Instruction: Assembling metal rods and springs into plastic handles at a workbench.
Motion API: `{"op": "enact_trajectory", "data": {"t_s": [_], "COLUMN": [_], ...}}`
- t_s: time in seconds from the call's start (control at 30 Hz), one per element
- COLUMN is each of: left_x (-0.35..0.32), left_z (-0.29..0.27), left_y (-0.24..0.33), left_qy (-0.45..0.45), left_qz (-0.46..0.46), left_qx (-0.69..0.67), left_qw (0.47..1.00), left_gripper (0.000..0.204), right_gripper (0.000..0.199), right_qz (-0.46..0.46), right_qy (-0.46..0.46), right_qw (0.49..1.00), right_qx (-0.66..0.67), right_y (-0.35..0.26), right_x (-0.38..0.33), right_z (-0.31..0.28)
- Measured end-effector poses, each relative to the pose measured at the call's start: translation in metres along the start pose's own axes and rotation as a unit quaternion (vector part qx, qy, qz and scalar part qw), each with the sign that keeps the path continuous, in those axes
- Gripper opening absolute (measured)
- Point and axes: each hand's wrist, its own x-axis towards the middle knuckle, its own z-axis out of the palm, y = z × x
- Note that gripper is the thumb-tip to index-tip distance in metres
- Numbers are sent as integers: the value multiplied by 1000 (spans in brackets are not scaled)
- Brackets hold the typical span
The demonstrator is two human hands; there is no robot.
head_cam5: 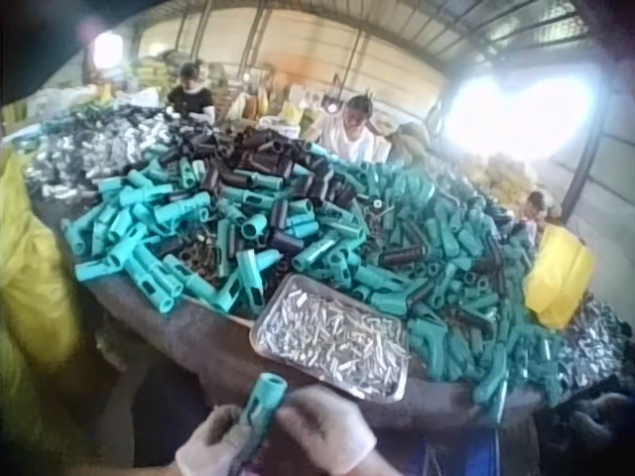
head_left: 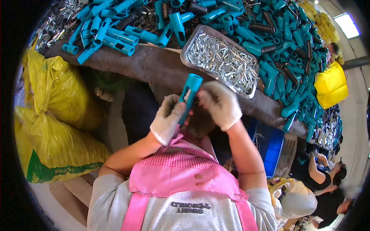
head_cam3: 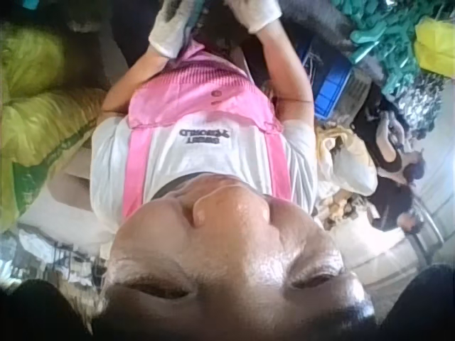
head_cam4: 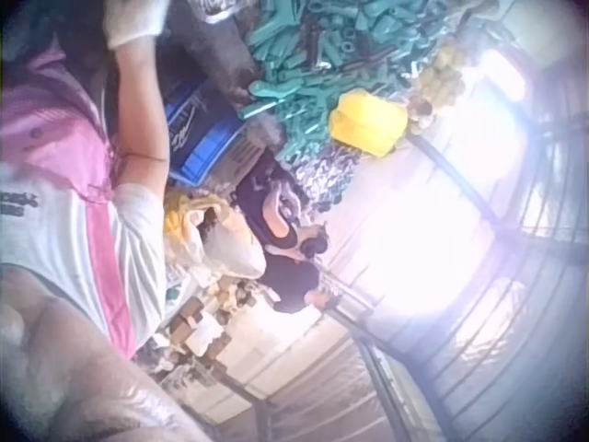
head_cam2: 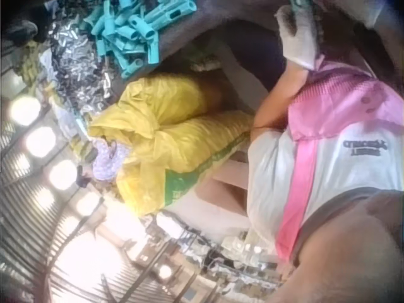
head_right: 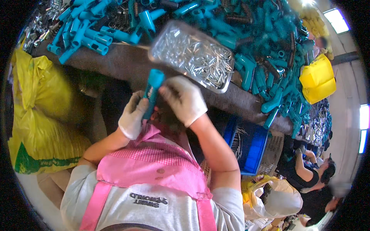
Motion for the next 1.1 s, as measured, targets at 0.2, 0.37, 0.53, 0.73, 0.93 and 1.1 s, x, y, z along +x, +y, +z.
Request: {"op": "enact_trajectory", "data": {"t_s": [0.2, 0.37, 0.53, 0.73, 0.93, 1.1], "left_x": [20, 31, 40, 45, 41, 42], "left_z": [-21, -20, -18, -14, 1, -3], "left_y": [22, 30, 32, 25, 24, 20], "left_qy": [-49, -101, -111, -119, -91, -103], "left_qz": [-117, -150, -162, -120, -79, 7], "left_qx": [-187, -238, -249, -210, -122, 23], "left_qw": [974, 954, 948, 963, 985, 994], "left_gripper": [30, 37, 38, 30, 33, 39], "right_gripper": [24, 19, 14, 10, 10, 13], "right_qz": [-20, -3, -2, -2, -27, 152], "right_qy": [36, 58, 103, 14, 34, 54], "right_qw": [951, 956, 990, 989, 993, 898], "right_qx": [-308, -288, -95, 146, 108, 410], "right_y": [24, 33, 27, -9, 5, 4], "right_x": [94, 104, 89, 29, 20, 12], "right_z": [-30, -23, -26, -7, 6, 17]}}
